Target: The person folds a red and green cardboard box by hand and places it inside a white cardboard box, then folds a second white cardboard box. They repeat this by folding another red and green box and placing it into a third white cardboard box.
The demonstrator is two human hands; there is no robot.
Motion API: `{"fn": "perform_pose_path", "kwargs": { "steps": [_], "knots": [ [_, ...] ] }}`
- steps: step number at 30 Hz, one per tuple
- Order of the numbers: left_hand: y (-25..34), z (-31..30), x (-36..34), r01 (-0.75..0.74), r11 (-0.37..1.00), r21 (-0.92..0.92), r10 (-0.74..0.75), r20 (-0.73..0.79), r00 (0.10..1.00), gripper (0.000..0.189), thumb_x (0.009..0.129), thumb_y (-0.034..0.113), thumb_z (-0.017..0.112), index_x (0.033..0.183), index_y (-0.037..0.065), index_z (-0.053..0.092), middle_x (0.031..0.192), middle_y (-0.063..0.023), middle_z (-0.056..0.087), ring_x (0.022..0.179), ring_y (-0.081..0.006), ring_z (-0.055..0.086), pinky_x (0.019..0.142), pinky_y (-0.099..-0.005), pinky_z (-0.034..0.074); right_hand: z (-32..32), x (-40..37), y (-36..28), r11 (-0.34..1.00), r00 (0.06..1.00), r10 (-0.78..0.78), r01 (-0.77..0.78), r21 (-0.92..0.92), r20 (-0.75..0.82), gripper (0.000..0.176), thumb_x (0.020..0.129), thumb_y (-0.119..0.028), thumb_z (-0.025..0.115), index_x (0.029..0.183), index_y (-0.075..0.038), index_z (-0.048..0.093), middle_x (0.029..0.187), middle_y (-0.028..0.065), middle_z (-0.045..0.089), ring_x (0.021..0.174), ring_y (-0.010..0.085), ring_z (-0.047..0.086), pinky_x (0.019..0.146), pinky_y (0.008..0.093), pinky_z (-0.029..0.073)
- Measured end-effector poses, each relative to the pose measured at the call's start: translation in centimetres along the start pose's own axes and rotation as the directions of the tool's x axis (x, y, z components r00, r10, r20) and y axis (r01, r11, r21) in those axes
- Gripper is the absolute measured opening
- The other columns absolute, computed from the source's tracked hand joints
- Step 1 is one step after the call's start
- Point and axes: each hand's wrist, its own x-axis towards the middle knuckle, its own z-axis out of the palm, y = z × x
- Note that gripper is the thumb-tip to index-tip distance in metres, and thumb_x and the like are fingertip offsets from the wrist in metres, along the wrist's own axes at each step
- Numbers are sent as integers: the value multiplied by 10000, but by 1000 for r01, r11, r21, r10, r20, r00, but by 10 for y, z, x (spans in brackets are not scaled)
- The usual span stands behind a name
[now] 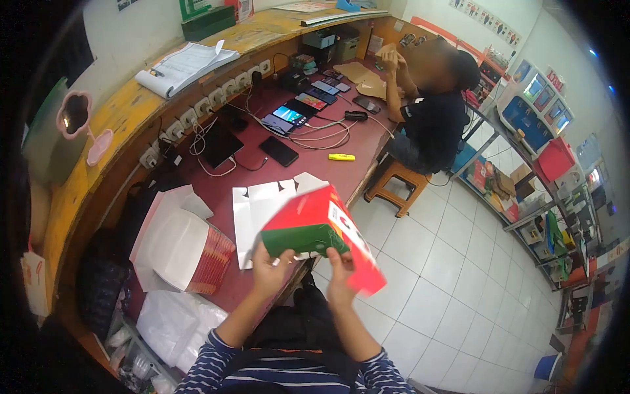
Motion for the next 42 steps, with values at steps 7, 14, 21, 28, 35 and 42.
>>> {"fn": "perform_pose_path", "kwargs": {
  "steps": [7,14,21,28,35,42],
  "knots": [
    [-6,1,-5,168,942,-291,-156,63,986,207,810,20,500,988,11,395,819,-48,543,679,-88,538,548,-208,441,17,-4,0,606,861,371,-509,611,349,145,788,-51,549,916,-90,492,792,-2,512,652,62,440,546,188,364],
    [-6,-4,-5,283,869,-407,-261,110,959,211,870,218,414,980,41,444,837,-41,536,716,-103,491,608,-244,401,36,-10,-12,575,835,433,-547,608,341,100,776,-44,561,837,-110,518,741,-35,509,609,46,433,501,167,348],
    [10,-17,-9,328,690,-646,-373,72,925,245,854,218,466,966,16,546,874,-34,563,739,-97,501,646,-232,387,28,-2,-1,914,984,171,-176,366,47,336,749,-11,574,1071,-51,486,981,18,546,892,100,482,768,250,373],
    [-1,-6,-24,207,777,-595,-400,-213,891,105,761,107,619,785,6,600,663,-7,565,537,-45,442,496,-186,350,51,-39,0,705,914,231,-393,591,333,399,787,-3,495,1172,-33,395,1122,81,472,1055,178,437,910,325,345],
    [56,-45,-27,-87,430,899,85,55,995,396,638,305,676,902,35,555,735,-138,596,584,-239,587,540,-274,455,22,0,21,982,735,167,-61,-181,657,397,799,-142,544,1157,-53,395,1125,98,452,1051,186,423,868,329,375],
    [37,-93,-38,212,973,-91,-229,-277,933,537,741,141,622,1156,-15,318,1083,-168,492,927,-206,541,734,-309,461,91,-42,-55,613,376,-77,748,-254,923,315,692,-225,619,931,-31,548,766,99,547,756,266,522,726,387,376]
  ]
}}
